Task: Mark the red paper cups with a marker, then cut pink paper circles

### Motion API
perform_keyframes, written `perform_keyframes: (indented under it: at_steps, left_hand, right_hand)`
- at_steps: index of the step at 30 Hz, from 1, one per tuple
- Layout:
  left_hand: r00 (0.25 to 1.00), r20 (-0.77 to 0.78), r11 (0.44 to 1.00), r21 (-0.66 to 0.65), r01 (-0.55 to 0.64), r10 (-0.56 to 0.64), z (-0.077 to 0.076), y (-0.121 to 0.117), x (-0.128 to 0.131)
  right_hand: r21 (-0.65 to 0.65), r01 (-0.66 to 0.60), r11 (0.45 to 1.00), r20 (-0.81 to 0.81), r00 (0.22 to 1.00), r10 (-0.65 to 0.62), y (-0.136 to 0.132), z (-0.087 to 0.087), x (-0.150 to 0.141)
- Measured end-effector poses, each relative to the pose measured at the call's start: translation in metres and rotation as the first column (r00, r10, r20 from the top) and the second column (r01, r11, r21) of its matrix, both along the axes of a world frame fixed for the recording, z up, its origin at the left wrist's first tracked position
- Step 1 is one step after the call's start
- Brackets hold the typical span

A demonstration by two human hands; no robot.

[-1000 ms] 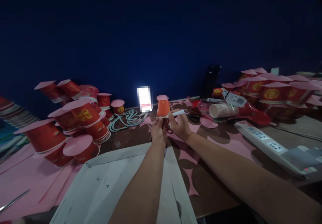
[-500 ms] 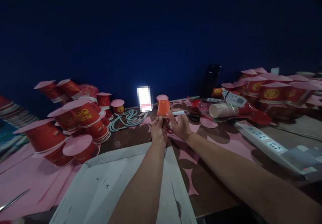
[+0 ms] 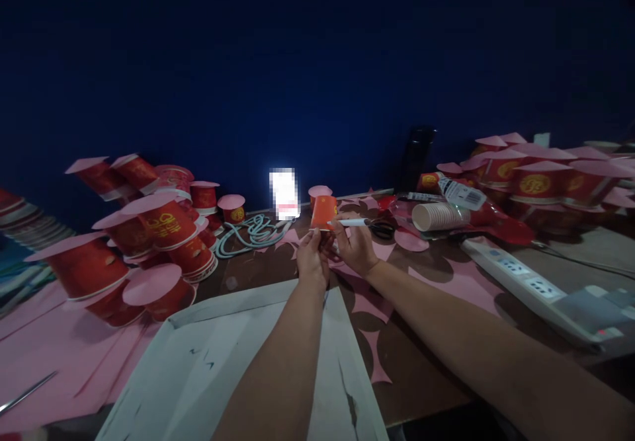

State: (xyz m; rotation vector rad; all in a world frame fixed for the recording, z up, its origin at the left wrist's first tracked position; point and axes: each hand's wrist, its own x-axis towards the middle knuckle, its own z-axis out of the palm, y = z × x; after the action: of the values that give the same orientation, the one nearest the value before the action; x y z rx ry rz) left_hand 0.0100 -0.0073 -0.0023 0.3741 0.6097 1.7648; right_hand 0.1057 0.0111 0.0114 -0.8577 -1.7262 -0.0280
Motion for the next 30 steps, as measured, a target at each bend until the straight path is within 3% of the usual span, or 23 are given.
perform_keyframes:
  at_steps: [25, 30]
  left_hand:
    - [1.0, -0.004, 1.0, 0.0, -0.01, 0.01, -0.0022, 0.0007, -0.0003]
    - [0.999, 0.03, 1.0, -0.005, 0.014, -0.014, 0.0006, -0.0011, -0.0006]
  right_hand:
    - [0.055, 0.039, 0.998, 0.033, 0.999, -0.041, -0.0008, -0.001, -0.0005]
    - [0.022, 0.016, 1.0, -0.052, 0.999, -0.015, -0.0007, -0.0014, -0.0014]
